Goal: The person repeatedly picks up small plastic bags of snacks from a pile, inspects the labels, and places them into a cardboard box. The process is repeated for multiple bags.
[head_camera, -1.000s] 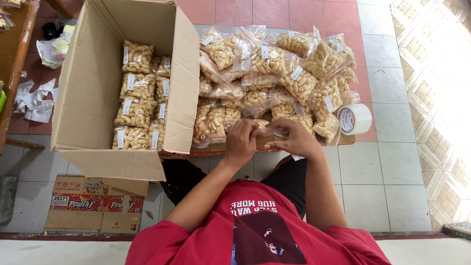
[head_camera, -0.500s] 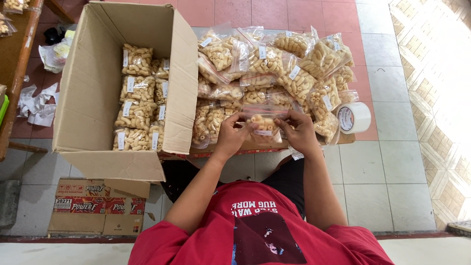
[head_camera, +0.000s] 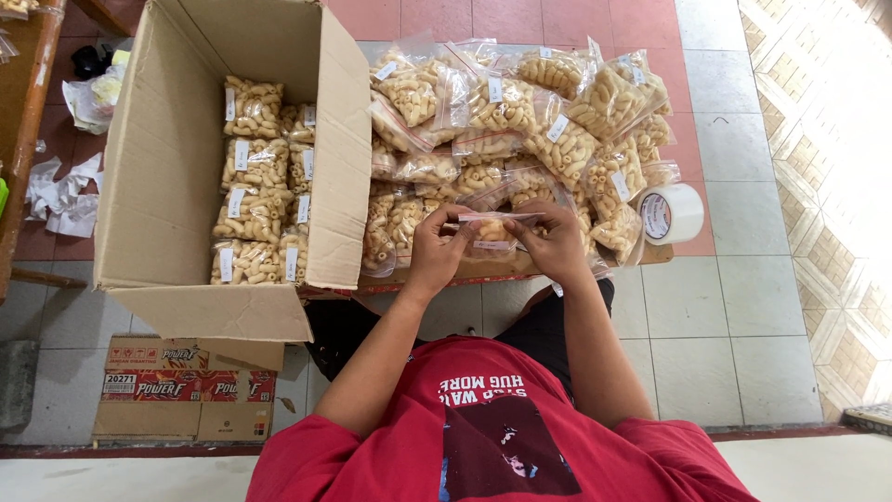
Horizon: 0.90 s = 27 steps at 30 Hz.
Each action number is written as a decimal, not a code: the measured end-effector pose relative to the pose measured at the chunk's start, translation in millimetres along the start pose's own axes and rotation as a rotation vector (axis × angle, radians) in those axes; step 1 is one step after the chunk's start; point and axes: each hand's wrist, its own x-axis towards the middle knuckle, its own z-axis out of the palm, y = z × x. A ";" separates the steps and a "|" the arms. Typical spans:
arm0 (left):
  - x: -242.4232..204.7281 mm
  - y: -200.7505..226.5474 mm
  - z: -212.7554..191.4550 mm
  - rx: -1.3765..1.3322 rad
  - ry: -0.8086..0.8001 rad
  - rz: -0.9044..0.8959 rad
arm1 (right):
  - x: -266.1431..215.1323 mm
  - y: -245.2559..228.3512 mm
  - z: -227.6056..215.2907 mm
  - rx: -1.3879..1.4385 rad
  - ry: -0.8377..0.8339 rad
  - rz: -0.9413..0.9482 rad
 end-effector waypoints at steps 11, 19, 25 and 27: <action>-4.2 -18.0 -11.1 0.126 -0.120 -0.123 | -13.6 27.9 3.2 -0.161 -0.107 0.137; 16.7 76.3 0.2 -0.210 -0.084 -0.046 | 27.7 -57.8 0.0 0.142 0.023 0.063; 25.0 109.3 8.6 -0.337 -0.062 0.217 | 52.9 -92.1 0.5 0.097 0.083 -0.082; 19.5 121.5 9.7 -0.306 -0.106 0.189 | 55.6 -99.8 2.4 0.110 0.100 -0.110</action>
